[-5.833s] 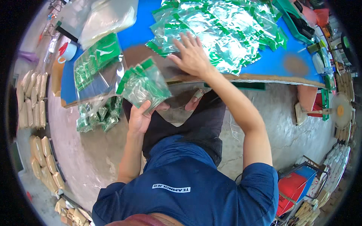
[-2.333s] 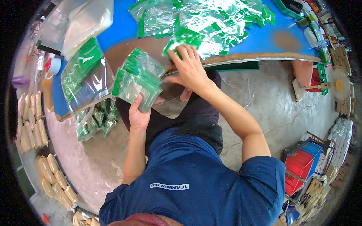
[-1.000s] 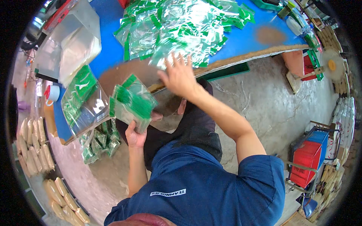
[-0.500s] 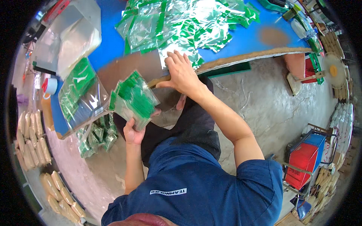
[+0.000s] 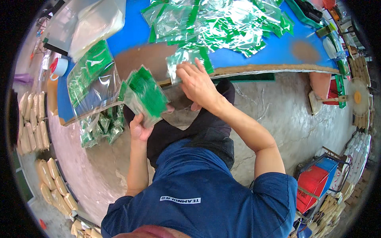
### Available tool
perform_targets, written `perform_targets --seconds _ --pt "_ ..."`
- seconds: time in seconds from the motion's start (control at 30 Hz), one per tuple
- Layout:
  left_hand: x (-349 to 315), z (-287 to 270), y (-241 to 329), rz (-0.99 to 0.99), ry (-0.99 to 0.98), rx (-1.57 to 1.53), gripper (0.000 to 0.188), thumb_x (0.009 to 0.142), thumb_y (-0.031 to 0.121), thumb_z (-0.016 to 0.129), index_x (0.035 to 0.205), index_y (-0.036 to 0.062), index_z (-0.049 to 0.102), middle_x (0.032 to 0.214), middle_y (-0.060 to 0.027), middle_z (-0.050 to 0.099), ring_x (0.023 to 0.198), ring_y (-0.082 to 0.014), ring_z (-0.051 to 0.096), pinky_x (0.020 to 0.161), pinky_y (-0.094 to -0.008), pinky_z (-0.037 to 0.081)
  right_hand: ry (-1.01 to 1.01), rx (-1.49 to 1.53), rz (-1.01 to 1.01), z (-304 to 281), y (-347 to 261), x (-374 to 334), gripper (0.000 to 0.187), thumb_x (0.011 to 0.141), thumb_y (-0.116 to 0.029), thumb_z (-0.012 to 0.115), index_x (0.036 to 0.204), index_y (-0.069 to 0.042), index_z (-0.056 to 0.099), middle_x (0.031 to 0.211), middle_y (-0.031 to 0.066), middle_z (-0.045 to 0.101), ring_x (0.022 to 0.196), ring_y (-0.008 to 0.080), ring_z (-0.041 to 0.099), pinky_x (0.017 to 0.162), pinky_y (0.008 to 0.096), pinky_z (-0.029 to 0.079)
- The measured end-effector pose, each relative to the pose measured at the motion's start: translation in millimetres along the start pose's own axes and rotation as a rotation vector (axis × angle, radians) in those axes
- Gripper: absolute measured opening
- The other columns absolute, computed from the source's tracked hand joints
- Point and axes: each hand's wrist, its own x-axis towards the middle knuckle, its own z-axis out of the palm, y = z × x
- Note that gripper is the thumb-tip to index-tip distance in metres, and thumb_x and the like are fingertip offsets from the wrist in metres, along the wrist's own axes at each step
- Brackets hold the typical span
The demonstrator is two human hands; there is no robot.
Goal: Sorting through green plastic packets and packing them into a larger clear plastic bag.
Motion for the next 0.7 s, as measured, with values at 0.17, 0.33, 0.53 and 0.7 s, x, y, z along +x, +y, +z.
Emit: perform_targets --seconds 0.17,0.33,0.53,0.7 --pt "-0.3 16.2 2.3 0.013 0.027 0.074 0.066 0.081 0.004 0.076 0.141 0.0022 0.048 0.133 -0.0103 0.061 0.125 -0.0291 0.059 0.110 -0.0472 0.045 -0.043 0.203 -0.222 -1.2 -13.7 7.3 0.023 0.078 0.003 0.061 0.097 -0.008 0.058 0.124 0.0045 0.066 0.142 0.0280 0.043 0.122 0.0584 0.022" --pt "3.8 17.1 -0.7 0.073 0.035 0.111 0.066 0.082 0.005 0.076 0.141 0.0039 0.048 0.133 -0.0096 0.061 0.125 -0.0289 0.058 0.111 -0.0470 0.045 0.016 0.161 -0.199 8.4 -12.8 14.1 0.041 0.077 0.002 0.064 0.116 -0.008 0.057 0.134 0.0119 0.058 0.142 0.0313 0.042 0.121 0.0569 0.024" --pt "-9.3 26.3 -15.3 0.162 0.105 0.100 0.065 0.083 0.007 0.076 0.142 0.0047 0.048 0.133 -0.0078 0.060 0.127 -0.0263 0.057 0.110 -0.0456 0.045 -0.006 0.134 -0.013 24.2 -0.6 18.0 0.076 0.076 -0.007 0.073 0.145 -0.003 0.041 0.153 0.0187 0.040 0.142 0.0374 0.038 0.120 0.0537 0.027" --pt "-19.6 35.1 -9.9 0.310 0.147 0.047 0.062 0.086 0.010 0.073 0.142 0.0041 0.047 0.134 -0.0080 0.060 0.126 -0.0252 0.057 0.112 -0.0439 0.043 0.079 0.048 0.035 28.0 -7.0 21.8 0.094 0.074 -0.032 0.084 0.148 0.000 0.036 0.150 0.0204 0.043 0.143 0.0352 0.039 0.120 0.0530 0.027"
